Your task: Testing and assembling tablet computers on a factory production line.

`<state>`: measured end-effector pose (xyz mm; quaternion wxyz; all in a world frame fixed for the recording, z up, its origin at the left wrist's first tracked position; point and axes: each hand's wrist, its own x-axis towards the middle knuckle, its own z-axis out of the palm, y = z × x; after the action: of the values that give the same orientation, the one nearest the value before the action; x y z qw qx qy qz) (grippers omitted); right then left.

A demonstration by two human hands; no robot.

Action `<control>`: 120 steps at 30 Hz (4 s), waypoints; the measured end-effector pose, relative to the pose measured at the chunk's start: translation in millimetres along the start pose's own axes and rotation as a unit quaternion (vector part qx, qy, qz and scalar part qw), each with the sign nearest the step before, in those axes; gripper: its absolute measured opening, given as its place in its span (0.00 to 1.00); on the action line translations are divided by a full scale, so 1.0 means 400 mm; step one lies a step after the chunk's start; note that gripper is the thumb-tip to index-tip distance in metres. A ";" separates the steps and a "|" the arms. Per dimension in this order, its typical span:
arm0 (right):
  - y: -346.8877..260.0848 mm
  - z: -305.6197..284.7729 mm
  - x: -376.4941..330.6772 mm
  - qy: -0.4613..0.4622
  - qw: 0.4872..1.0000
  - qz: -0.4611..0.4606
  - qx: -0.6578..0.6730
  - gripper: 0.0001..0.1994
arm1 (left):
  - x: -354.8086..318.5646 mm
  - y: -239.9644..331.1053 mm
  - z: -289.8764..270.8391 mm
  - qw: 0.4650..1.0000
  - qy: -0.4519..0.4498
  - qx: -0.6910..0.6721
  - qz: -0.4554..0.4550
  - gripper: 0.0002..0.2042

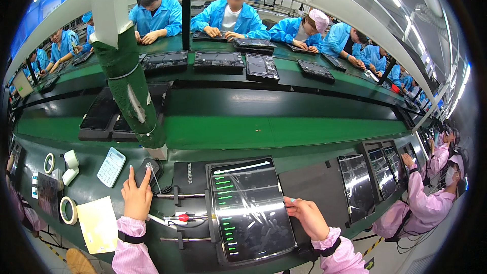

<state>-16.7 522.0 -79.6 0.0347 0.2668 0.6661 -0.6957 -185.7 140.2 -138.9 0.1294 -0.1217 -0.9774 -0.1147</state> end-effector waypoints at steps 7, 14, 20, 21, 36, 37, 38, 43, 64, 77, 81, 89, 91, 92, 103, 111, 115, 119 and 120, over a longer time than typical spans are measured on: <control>-0.003 0.066 -0.060 -0.073 0.981 -0.096 0.150 0.27 | -0.001 0.007 0.009 0.999 0.034 -0.010 -0.012 0.26; 0.042 0.031 -0.061 0.081 0.979 -0.177 -0.056 0.25 | -0.002 -0.007 0.015 0.996 0.010 -0.067 -0.056 0.22; -0.002 -0.191 -0.066 0.083 0.956 -0.217 -0.177 0.29 | -0.023 -0.067 0.033 0.995 0.033 -0.062 -0.066 0.22; 0.008 -0.262 -0.071 0.081 0.958 -0.215 -0.172 0.29 | -0.014 -0.063 0.043 0.995 0.034 -0.069 -0.061 0.23; 0.088 -0.717 -0.074 0.470 0.725 -0.092 -0.495 0.23 | -0.007 -0.099 0.079 0.993 0.067 -0.087 -0.054 0.24; 0.120 -0.744 -0.082 0.435 0.743 -0.062 -0.505 0.25 | -0.006 -0.097 0.079 0.992 0.065 -0.093 -0.053 0.24; 0.148 -0.750 -0.086 0.436 0.744 -0.061 -0.504 0.25 | -0.006 -0.093 0.075 0.992 0.065 -0.093 -0.051 0.24; 0.172 -0.726 -0.106 0.425 0.823 -0.054 -0.374 0.28 | -0.004 -0.095 0.090 0.991 0.065 -0.105 -0.057 0.24; 0.061 -0.796 -0.139 0.225 0.969 -0.106 -0.001 0.22 | -0.017 -0.070 0.064 0.993 0.058 -0.081 -0.056 0.22; -0.062 -0.231 -0.133 0.085 0.990 0.004 0.113 0.20 | -0.037 -0.020 0.015 0.995 0.093 0.019 -0.023 0.26; 0.024 -0.165 -0.076 0.035 0.998 0.019 0.044 0.19 | -0.059 0.064 -0.097 0.991 0.116 -0.056 0.015 0.24; 0.021 0.040 -0.057 0.016 0.998 -0.067 0.017 0.21 | -0.294 0.169 -0.316 0.872 0.203 -0.362 0.260 0.14; 0.042 0.041 -0.061 0.010 0.997 -0.067 0.037 0.21 | -0.288 0.159 -0.302 0.864 0.176 -0.386 0.272 0.15; 0.047 0.048 -0.063 0.000 0.996 -0.066 0.058 0.22 | -0.286 0.153 -0.291 0.860 0.161 -0.397 0.276 0.15; 0.049 0.049 -0.043 0.083 0.969 -0.107 -0.204 0.20 | -0.241 0.098 -0.258 0.818 -0.043 -0.492 0.294 0.20; -0.021 0.027 -0.028 0.047 0.887 -0.116 -0.445 0.22 | -0.085 0.145 -0.186 0.939 -0.022 -0.279 0.201 0.18; -0.042 0.045 -0.041 0.011 0.875 -0.081 -0.477 0.21 | -0.080 0.148 -0.123 0.940 -0.004 -0.268 0.211 0.09; -0.028 0.052 -0.038 0.013 0.882 -0.132 -0.452 0.21 | -0.082 0.138 -0.104 0.940 -0.031 -0.262 0.217 0.08; -0.030 0.041 -0.043 0.025 0.891 -0.084 -0.445 0.21 | -0.078 0.144 -0.105 0.939 -0.022 -0.257 0.226 0.08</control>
<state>-12.2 502.7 -62.1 0.0740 0.1838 0.9266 -0.3197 -131.4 177.5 -97.1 0.0950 -0.3708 -0.8639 -0.3272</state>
